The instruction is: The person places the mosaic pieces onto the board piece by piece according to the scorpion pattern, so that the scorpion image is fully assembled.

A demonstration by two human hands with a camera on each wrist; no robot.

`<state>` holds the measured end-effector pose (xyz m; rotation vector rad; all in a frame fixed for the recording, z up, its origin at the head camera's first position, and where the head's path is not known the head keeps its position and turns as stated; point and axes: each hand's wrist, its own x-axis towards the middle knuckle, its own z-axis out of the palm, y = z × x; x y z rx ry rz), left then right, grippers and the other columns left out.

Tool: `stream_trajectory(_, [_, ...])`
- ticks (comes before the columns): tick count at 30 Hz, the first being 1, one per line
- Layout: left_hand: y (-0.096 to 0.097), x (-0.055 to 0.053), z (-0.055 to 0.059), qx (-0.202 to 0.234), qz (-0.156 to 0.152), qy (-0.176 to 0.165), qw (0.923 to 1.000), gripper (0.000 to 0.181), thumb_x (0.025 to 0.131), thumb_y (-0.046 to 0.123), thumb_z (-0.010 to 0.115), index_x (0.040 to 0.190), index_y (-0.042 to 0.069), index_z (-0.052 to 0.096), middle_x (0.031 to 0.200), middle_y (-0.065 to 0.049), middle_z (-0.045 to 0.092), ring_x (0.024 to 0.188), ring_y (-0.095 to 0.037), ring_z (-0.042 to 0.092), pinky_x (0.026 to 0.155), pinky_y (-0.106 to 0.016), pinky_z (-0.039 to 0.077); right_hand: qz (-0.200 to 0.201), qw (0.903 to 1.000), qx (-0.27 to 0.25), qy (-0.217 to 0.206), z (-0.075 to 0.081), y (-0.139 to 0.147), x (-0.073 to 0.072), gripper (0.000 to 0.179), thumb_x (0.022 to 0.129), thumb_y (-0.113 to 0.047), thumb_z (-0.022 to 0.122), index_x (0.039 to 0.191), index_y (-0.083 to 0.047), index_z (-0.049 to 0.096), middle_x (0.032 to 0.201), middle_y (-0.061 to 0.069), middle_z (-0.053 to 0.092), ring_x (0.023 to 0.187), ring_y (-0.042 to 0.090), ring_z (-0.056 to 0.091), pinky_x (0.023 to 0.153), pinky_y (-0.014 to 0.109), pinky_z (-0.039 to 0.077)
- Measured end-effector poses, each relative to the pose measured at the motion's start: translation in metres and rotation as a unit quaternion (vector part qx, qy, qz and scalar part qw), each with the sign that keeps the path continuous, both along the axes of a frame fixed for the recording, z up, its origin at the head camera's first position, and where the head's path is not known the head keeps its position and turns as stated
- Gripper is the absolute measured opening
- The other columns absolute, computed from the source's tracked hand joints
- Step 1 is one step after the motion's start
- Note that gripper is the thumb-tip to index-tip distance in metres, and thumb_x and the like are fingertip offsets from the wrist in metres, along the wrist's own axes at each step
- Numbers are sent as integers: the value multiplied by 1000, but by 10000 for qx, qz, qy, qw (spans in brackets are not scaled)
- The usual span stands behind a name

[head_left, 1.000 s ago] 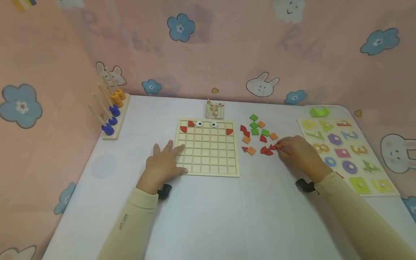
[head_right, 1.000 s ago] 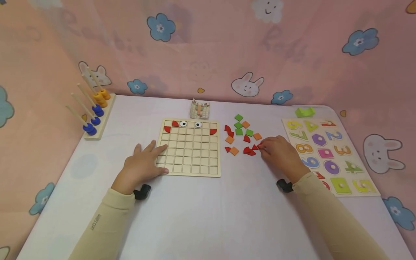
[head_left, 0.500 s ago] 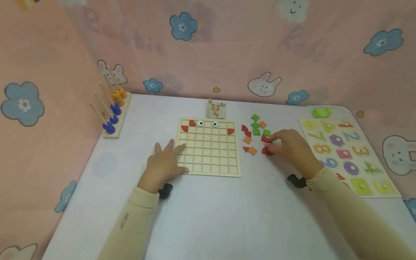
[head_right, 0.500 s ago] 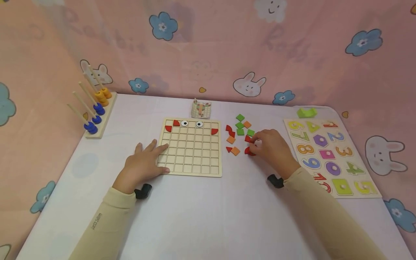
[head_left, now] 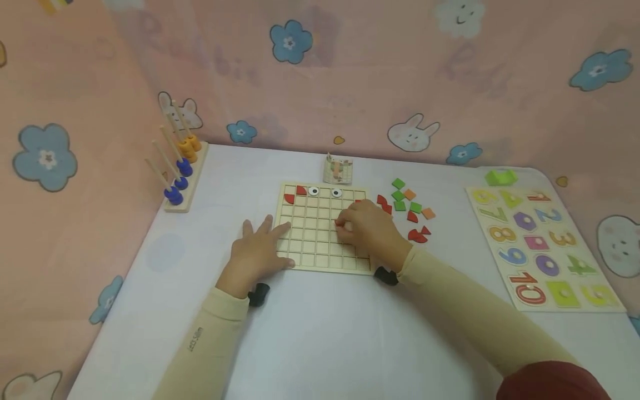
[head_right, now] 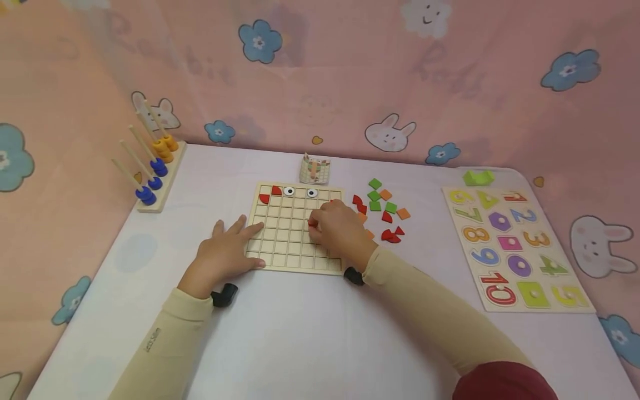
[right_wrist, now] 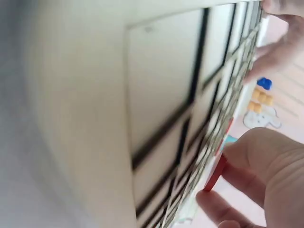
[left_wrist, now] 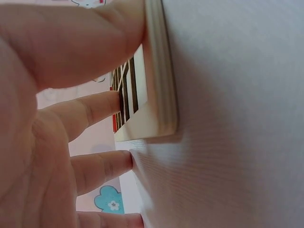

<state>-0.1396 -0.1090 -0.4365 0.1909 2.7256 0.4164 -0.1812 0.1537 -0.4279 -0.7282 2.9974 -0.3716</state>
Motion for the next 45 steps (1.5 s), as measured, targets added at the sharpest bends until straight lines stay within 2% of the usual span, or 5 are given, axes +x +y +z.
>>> stream_trajectory(10, [3, 2, 7, 27, -2, 41, 10000, 93, 86, 48, 86, 165, 28, 42, 174, -17, 21, 154, -61, 11, 102, -73, 43, 167, 9993, 258, 209, -8, -7, 0, 16, 99, -25, 75, 106, -14, 84, 100, 2, 77, 99, 24, 63, 93, 40, 53])
stream_trajectory(22, [2, 2, 4, 31, 8, 69, 10000, 94, 85, 49, 87, 165, 28, 42, 174, -17, 22, 153, -62, 12, 101, -73, 44, 390, 9908, 1274, -254, 1, -14, 8, 31, 104, -25, 71, 133, -13, 76, 121, 11, 67, 112, 30, 58, 91, 41, 55])
stream_trajectory(29, [1, 2, 3, 32, -14, 69, 10000, 94, 85, 49, 86, 165, 28, 42, 174, -17, 21, 153, -62, 12, 102, -73, 43, 285, 9947, 592, -785, 2, -4, 3, 38, 104, -26, 67, 140, -11, 71, 137, 11, 61, 122, 32, 52, 98, 47, 50])
stream_trajectory(38, [1, 0, 3, -39, -12, 55, 10000, 94, 86, 50, 86, 165, 28, 41, 174, -17, 21, 153, -62, 12, 101, -73, 44, 194, 9958, 70, -888, -1, -3, -6, 28, 103, -19, 64, 126, -9, 76, 130, 10, 63, 129, 33, 48, 110, 47, 41])
stream_trajectory(45, [2, 2, 3, 1, 27, 55, 10000, 93, 86, 48, 87, 165, 27, 42, 174, -18, 21, 153, -62, 11, 103, -74, 42, 110, 9957, -125, -917, -3, 5, -9, 26, 102, -21, 66, 123, -12, 79, 126, 6, 65, 124, 30, 50, 106, 45, 43])
